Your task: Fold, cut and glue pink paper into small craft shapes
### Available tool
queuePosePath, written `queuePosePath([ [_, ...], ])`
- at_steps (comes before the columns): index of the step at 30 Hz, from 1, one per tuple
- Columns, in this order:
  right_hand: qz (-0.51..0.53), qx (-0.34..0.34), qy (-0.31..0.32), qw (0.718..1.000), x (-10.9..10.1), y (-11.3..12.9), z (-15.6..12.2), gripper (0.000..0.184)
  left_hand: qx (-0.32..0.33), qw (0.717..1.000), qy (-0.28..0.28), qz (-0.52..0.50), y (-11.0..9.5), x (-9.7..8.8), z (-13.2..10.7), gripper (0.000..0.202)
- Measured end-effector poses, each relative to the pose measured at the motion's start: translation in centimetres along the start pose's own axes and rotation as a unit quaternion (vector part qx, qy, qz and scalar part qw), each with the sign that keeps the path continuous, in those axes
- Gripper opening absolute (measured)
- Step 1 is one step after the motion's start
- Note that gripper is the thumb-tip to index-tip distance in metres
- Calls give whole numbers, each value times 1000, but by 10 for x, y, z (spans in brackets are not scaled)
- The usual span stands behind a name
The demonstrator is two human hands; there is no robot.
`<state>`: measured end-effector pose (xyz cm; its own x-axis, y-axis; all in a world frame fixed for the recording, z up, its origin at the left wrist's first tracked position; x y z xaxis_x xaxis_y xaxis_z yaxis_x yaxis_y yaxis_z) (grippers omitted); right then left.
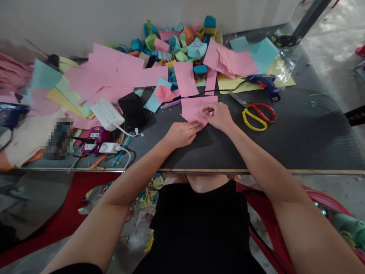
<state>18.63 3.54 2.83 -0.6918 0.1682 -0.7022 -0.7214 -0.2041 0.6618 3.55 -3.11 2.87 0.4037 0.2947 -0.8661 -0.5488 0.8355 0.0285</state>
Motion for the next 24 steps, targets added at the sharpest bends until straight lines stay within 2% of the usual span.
queuePosePath([
  [8, -2, 8, -6, 1000, 1, 1, 0, 21, -9, 999, 38, 1, -2, 4, 0, 41],
  [14, 0, 8, -5, 1000, 1, 3, 0, 20, -11, 999, 47, 1, -2, 2, 1, 42],
  [24, 7, -6, -20, 1000, -2, 4, 1, 17, 15, 997, 72, 33, -11, 4, 2, 42],
])
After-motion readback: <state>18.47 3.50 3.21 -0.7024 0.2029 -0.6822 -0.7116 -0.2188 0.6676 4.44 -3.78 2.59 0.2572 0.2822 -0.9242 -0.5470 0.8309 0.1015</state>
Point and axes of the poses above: each hand's wrist, its own z-axis towards the middle knuckle, its own x-axis out of the palm, y = z × x, the point moved 6 cm from there along z, towards the middle knuckle, and after that the axes turned 10 degrees about -y, right-handed, at the moved point
